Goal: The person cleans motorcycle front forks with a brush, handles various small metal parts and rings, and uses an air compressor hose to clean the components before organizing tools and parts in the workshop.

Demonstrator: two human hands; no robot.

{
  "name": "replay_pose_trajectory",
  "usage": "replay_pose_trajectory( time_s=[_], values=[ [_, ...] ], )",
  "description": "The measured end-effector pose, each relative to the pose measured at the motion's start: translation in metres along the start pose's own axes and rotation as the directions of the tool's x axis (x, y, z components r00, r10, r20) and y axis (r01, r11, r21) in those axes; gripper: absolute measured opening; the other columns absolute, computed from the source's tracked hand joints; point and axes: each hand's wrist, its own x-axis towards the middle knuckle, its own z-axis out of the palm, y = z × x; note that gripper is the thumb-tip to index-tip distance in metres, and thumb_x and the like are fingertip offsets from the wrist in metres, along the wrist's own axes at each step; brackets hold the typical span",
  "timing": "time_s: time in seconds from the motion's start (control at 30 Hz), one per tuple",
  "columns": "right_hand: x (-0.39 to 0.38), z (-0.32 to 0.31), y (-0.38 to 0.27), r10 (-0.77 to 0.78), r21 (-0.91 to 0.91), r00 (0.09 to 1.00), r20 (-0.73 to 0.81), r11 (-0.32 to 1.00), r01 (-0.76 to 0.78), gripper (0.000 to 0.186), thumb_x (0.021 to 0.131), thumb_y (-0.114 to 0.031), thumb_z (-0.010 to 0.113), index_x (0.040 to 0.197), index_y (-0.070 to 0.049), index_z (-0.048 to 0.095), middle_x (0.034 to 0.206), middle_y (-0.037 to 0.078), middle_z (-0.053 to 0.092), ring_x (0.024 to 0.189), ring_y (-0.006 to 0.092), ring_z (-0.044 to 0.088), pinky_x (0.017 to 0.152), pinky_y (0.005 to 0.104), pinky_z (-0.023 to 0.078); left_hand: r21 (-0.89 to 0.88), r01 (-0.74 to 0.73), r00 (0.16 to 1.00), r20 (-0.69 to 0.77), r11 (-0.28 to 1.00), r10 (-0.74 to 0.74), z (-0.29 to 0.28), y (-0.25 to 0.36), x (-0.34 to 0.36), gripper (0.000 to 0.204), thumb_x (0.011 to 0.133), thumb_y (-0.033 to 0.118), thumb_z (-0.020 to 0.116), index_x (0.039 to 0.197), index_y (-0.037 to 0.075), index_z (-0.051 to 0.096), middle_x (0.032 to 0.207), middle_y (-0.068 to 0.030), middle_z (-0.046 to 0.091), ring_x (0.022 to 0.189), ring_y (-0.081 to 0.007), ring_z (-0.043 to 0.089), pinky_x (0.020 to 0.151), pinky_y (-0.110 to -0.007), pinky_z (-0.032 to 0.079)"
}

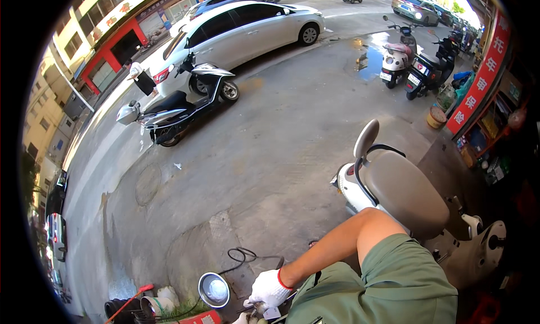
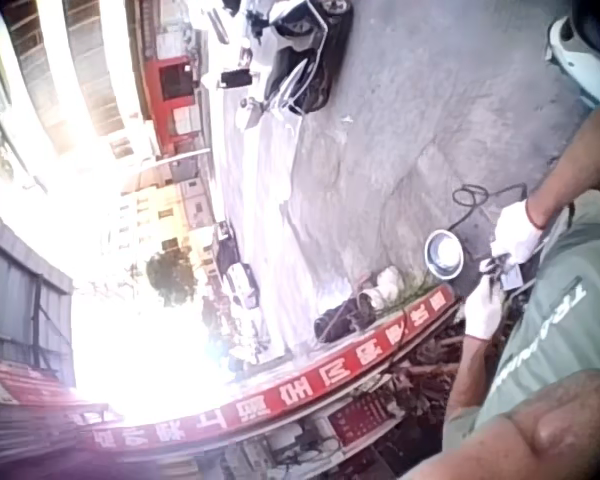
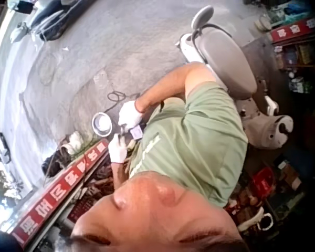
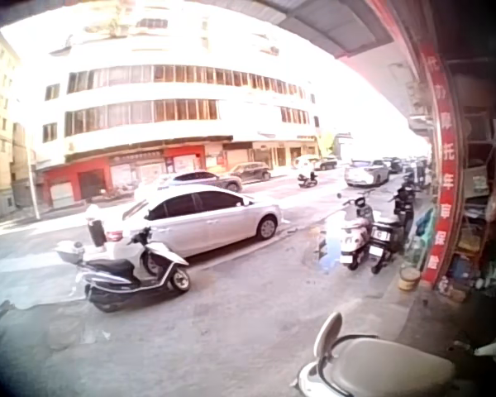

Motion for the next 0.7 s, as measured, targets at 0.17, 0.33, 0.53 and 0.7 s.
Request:
replay_pose_trajectory(
  time_s=[0.17, 0.33, 0.53, 0.7],
  values=[
    [-0.008, -0.034, -0.022, 0.050, 0.020, 0.983, 0.174, 0.998, -0.054, 0.039, 0.092, -0.045, 0.056, 0.108, -0.011, 0.068, 0.088, 0.021, 0.070, 0.082, 0.0418, 0.067, 0.073, 0.0492, 0.053, -0.153, 0.058, 0.998, 0.005, 0.987, -0.058, -0.006, 0.018, 0.000, 0.018, 0.095, 0.016, 0.057, 0.106, 0.003, 0.062, 0.082, -0.0255, 0.065, 0.077, -0.0463, 0.064, 0.066, -0.052, 0.048],
    [0.004, -0.029, -0.020, 0.105, 0.073, 0.965, 0.240, 0.989, -0.126, 0.045, 0.097, -0.050, 0.051, 0.111, -0.009, 0.066, 0.093, 0.022, 0.069, 0.088, 0.0426, 0.066, 0.078, 0.0494, 0.052, -0.162, 0.097, 0.995, 0.019, 0.982, -0.095, -0.010, 0.014, 0.002, 0.020, 0.097, 0.018, 0.055, 0.108, 0.004, 0.063, 0.083, -0.0246, 0.066, 0.081, -0.0440, 0.065, 0.068, -0.051, 0.049],
    [0.008, -0.033, -0.024, 0.042, 0.054, 0.914, 0.403, 0.996, -0.070, 0.051, 0.098, -0.053, 0.048, 0.121, -0.010, 0.064, 0.105, 0.022, 0.069, 0.100, 0.0414, 0.064, 0.086, 0.0474, 0.050, -0.249, 0.114, 0.994, 0.027, 0.962, -0.110, -0.006, 0.028, -0.009, 0.018, 0.096, 0.020, 0.057, 0.104, 0.005, 0.064, 0.085, -0.0246, 0.066, 0.081, -0.0445, 0.064, 0.070, -0.051, 0.050],
    [0.019, -0.051, -0.027, 0.128, -0.027, 0.899, 0.419, 0.991, -0.128, 0.048, 0.098, -0.054, 0.048, 0.123, -0.015, 0.061, 0.096, 0.020, 0.070, 0.091, 0.0397, 0.066, 0.081, 0.0478, 0.051, -0.240, 0.128, 0.989, -0.037, 0.962, -0.141, 0.024, 0.005, 0.002, 0.019, 0.098, 0.025, 0.056, 0.096, 0.006, 0.057, 0.070, -0.0232, 0.061, 0.068, -0.0437, 0.063, 0.060, -0.052, 0.049]
  ],
)
